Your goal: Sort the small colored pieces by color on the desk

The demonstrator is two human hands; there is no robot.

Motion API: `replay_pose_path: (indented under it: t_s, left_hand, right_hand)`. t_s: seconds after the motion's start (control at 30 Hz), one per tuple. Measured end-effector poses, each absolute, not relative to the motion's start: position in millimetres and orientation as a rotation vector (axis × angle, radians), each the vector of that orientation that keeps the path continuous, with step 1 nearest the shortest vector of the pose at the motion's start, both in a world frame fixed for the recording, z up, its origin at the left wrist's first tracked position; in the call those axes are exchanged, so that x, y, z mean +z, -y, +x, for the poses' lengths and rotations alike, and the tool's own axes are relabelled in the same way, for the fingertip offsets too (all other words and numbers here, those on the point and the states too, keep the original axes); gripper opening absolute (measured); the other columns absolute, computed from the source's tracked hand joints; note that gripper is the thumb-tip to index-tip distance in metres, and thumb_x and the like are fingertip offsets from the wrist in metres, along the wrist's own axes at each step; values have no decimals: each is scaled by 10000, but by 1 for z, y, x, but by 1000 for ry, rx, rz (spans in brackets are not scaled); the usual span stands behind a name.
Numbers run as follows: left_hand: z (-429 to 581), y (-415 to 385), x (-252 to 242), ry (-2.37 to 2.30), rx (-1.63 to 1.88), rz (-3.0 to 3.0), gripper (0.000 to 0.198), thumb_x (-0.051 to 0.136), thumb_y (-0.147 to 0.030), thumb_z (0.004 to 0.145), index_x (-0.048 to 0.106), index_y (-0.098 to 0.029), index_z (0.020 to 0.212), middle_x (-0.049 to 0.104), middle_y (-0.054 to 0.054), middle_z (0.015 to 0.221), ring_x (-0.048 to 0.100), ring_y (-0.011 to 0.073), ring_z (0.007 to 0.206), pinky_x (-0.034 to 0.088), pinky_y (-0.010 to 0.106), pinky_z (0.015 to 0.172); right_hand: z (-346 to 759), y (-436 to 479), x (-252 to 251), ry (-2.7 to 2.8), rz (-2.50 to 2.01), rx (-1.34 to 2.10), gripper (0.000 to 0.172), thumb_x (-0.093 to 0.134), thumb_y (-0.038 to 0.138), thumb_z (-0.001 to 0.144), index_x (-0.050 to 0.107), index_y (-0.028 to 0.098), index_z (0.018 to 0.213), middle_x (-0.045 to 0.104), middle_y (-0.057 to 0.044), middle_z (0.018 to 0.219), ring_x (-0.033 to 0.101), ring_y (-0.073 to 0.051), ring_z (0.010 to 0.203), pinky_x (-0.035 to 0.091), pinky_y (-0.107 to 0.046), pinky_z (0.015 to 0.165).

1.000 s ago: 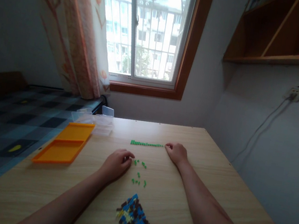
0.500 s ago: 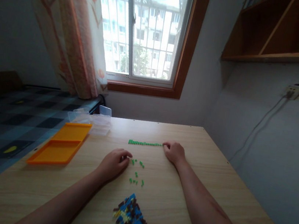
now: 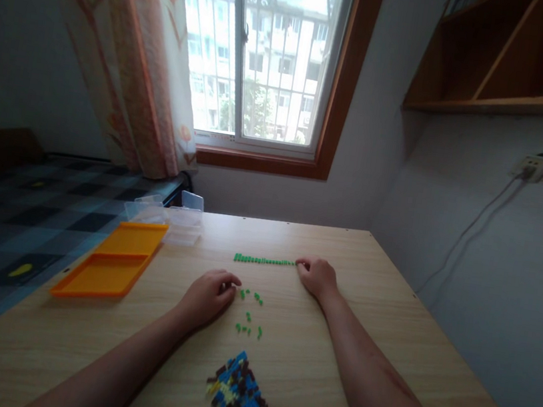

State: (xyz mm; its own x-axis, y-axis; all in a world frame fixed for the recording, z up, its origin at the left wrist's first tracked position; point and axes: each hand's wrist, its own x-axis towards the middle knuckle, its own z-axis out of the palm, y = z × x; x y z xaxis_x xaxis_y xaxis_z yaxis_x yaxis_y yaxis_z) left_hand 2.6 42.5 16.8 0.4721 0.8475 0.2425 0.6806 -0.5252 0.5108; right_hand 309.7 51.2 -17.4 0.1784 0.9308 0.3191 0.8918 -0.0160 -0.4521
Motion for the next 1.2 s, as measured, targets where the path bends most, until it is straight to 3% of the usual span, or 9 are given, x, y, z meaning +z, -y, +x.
replay_pose_path:
  t_s: [0.17,0.4,0.67,0.87,1.2]
  left_hand:
    - [3,-42,17,-1295,672,2380,224,572,-148,818,753,-208,937,712,52,883,626,214,880,465,330,834]
    - [2,-44,16,-1288,692,2369,228,580,-135,809,757,-204,937,714,48,868,627,204,860,467,321,833]
    - [2,-47,7,-1231,732,2337,287,564,-119,805,802,-242,908,708,38,884,627,174,807,470,286,787]
    - [2,-47,5,-1202,744,2331,241,596,-209,852,812,-263,943,694,40,907,632,166,787,472,284,761]
    - [1,-46,7,-1189,698,2415,221,604,-218,853,808,-266,923,685,49,933,636,189,856,468,298,805]
  right_hand:
    - [312,-52,-19,1657,-1827,150,270,573,295,807,798,258,952,783,-33,964,686,-214,845,462,-289,732]
    - [318,-54,-22,1534,-1697,287,306,546,325,776,795,196,900,734,-45,728,613,-194,648,429,-300,652]
    - [327,-57,-26,1325,-1544,468,397,517,356,713,764,131,926,710,-65,783,596,-188,701,449,-289,665]
    - [323,-53,-23,1249,-1507,558,327,536,344,643,744,142,796,639,-26,665,550,-176,648,429,-289,641]
    - [291,-15,-19,1341,-1479,629,267,533,315,649,730,165,748,694,-36,722,608,-194,721,456,-300,717]
